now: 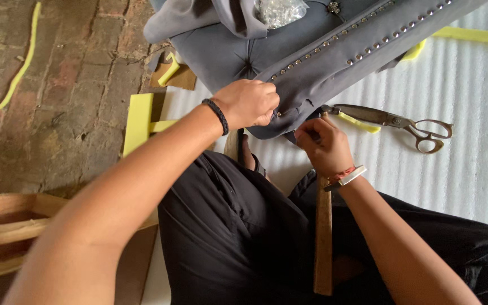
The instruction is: The person sits on the floor and hammers decorative metal tacks along the padded edge of a gray tufted upholstered furniture frame, using a wooden-handled tack hammer. They position each tack by hand, drive it in, occasionally trim fabric or excess material with scissors, and press the fabric edge smooth between tacks.
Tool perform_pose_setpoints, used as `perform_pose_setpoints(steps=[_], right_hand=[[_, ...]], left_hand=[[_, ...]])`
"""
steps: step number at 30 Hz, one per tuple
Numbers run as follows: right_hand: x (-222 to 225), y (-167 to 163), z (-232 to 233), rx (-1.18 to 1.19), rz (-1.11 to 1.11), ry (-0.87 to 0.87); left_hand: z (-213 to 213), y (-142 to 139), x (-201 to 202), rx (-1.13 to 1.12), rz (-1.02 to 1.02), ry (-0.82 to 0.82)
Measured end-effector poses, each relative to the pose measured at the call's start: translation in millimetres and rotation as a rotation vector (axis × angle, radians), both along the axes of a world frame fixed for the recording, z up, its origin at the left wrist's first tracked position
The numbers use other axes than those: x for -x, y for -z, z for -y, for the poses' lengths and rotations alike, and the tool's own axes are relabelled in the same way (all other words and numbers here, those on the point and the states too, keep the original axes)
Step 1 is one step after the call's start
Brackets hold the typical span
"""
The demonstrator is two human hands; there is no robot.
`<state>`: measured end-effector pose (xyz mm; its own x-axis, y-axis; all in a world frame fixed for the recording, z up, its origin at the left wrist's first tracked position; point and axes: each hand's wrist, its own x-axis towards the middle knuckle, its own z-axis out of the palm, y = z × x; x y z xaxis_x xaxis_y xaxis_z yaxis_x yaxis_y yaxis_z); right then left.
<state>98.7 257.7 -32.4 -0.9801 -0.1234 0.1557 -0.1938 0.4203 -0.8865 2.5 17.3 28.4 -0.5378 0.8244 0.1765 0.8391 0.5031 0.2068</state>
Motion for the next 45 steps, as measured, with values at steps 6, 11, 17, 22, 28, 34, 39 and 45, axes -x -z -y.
perform_pose_setpoints(steps=[6,11,17,22,28,34,39,45], right_hand=[[-0.7,-20.9,4.0,-0.047,0.049,-0.013],[-7.4,-32.5,8.0,-0.044,0.116,-0.010],[8.1,-51.9,30.1,-0.182,-0.151,-0.075],[24.9,-56.4,49.7,-0.350,-0.306,-0.079],[12.3,-42.7,44.7,-0.044,0.196,0.143],[1.8,-41.8,52.5,-0.088,-0.069,0.129],[4.5,-52.3,42.9,-0.312,-0.233,-0.081],[22.7,-63.5,36.2,-0.475,-0.041,-0.189]], left_hand=[[5.7,4.6,-50.4,-0.428,0.469,-0.774],[5.1,11.6,-61.5,-0.523,0.399,-0.848],[8.1,19.0,-44.3,-0.452,0.239,-0.754],[12.0,8.3,-3.3,-0.270,0.052,-0.291],[5.9,-13.6,42.1,0.198,-0.176,0.295],[19.4,-5.3,10.5,-0.007,-0.153,0.212],[34.5,3.6,-15.0,-0.246,-0.148,0.145],[35.2,4.1,-17.5,-0.191,0.019,-0.045]])
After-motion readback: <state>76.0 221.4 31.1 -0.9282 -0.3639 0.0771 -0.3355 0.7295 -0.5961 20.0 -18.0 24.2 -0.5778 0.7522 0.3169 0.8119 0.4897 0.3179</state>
